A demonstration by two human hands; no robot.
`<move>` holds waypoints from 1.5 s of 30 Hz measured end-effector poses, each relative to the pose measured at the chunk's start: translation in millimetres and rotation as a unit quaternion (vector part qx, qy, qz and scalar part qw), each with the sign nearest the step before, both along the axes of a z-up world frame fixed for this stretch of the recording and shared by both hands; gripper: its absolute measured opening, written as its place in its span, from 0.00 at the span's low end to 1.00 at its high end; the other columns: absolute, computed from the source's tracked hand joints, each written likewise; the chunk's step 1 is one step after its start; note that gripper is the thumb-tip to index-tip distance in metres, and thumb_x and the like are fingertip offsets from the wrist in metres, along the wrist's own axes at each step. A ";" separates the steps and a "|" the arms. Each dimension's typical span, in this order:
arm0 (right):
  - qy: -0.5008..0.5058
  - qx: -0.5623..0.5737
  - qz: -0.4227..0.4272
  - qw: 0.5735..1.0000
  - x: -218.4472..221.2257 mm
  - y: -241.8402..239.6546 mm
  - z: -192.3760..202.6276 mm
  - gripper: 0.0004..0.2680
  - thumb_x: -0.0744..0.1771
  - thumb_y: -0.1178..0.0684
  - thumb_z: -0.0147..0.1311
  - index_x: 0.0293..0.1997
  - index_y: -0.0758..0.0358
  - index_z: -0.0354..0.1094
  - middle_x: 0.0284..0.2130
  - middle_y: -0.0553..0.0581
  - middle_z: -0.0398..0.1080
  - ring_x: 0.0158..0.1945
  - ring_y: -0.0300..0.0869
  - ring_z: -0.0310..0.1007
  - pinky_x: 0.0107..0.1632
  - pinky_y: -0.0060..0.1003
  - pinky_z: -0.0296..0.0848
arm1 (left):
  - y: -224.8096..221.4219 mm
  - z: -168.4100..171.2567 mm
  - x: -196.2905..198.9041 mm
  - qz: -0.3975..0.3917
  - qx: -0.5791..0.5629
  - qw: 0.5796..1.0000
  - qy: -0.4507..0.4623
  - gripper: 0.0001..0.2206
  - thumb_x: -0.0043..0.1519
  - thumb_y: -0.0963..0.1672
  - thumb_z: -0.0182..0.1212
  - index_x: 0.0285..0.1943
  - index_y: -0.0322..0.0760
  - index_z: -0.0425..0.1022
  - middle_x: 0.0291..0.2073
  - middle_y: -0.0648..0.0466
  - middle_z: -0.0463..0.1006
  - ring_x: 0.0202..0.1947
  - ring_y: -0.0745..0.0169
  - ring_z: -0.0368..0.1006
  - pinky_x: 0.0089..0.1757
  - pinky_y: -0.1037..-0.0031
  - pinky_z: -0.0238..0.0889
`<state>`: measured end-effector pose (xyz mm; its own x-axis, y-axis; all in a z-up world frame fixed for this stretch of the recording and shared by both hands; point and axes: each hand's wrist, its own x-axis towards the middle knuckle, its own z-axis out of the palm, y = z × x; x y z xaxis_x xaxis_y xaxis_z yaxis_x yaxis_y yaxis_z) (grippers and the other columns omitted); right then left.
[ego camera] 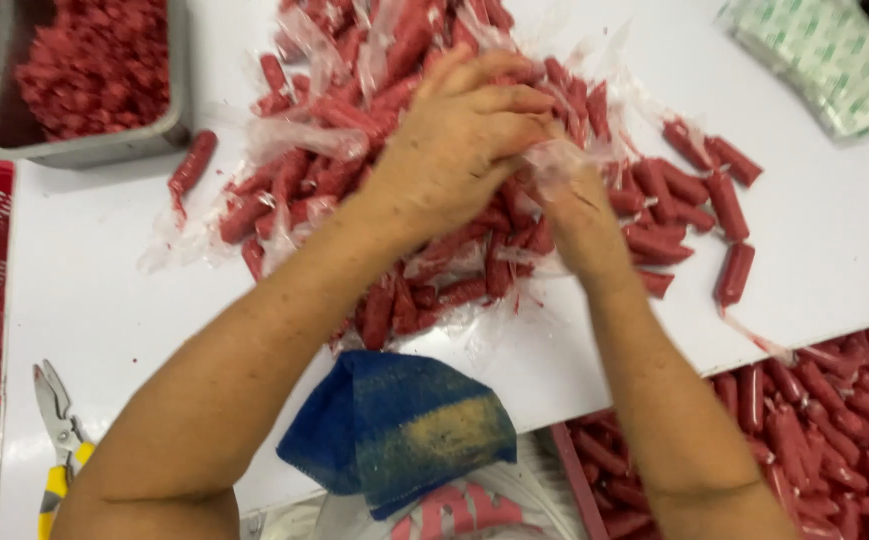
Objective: The person repeatedly picks up small sausages from a table, wipes each one with a blue cloth, and places it into a clear plastic wrapper. The wrapped sausages are then placed into a red basket. The process is repeated continuously throughout the clip.
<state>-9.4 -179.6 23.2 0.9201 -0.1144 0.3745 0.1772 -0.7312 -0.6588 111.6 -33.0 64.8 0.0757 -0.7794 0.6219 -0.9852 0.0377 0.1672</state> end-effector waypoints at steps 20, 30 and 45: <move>-0.007 -0.243 0.328 0.913 -169.4 156.5 -121.5 0.08 0.65 0.52 0.48 0.41 0.61 0.73 0.46 0.54 0.71 0.35 0.47 0.65 0.39 0.45 0.65 | 208.3 -159.7 -283.3 0.012 -0.035 0.196 0.980 0.20 0.59 0.49 0.62 0.45 0.22 0.74 0.33 0.29 0.81 0.24 0.48 0.78 0.25 0.59 0.74; 0.157 0.103 0.537 0.823 -172.9 112.2 9.5 0.12 0.72 0.55 0.34 0.45 0.67 0.67 0.44 0.60 0.70 0.40 0.53 0.67 0.45 0.45 0.67 | 228.0 -27.2 -213.3 -0.015 0.082 0.987 0.140 0.09 0.68 0.41 0.54 0.32 0.42 0.70 0.28 0.58 0.70 0.25 0.56 0.60 0.27 0.66 0.53; -0.131 0.251 0.028 0.959 -127.3 125.6 -76.6 0.08 0.64 0.52 0.62 0.31 0.68 0.76 0.34 0.63 0.77 0.47 0.52 0.61 0.57 0.41 0.62 | 153.0 -100.9 -210.9 0.102 -0.180 0.843 0.496 0.04 0.63 0.42 0.63 0.36 0.38 0.77 0.23 0.50 0.77 0.26 0.43 0.79 0.28 0.66 0.72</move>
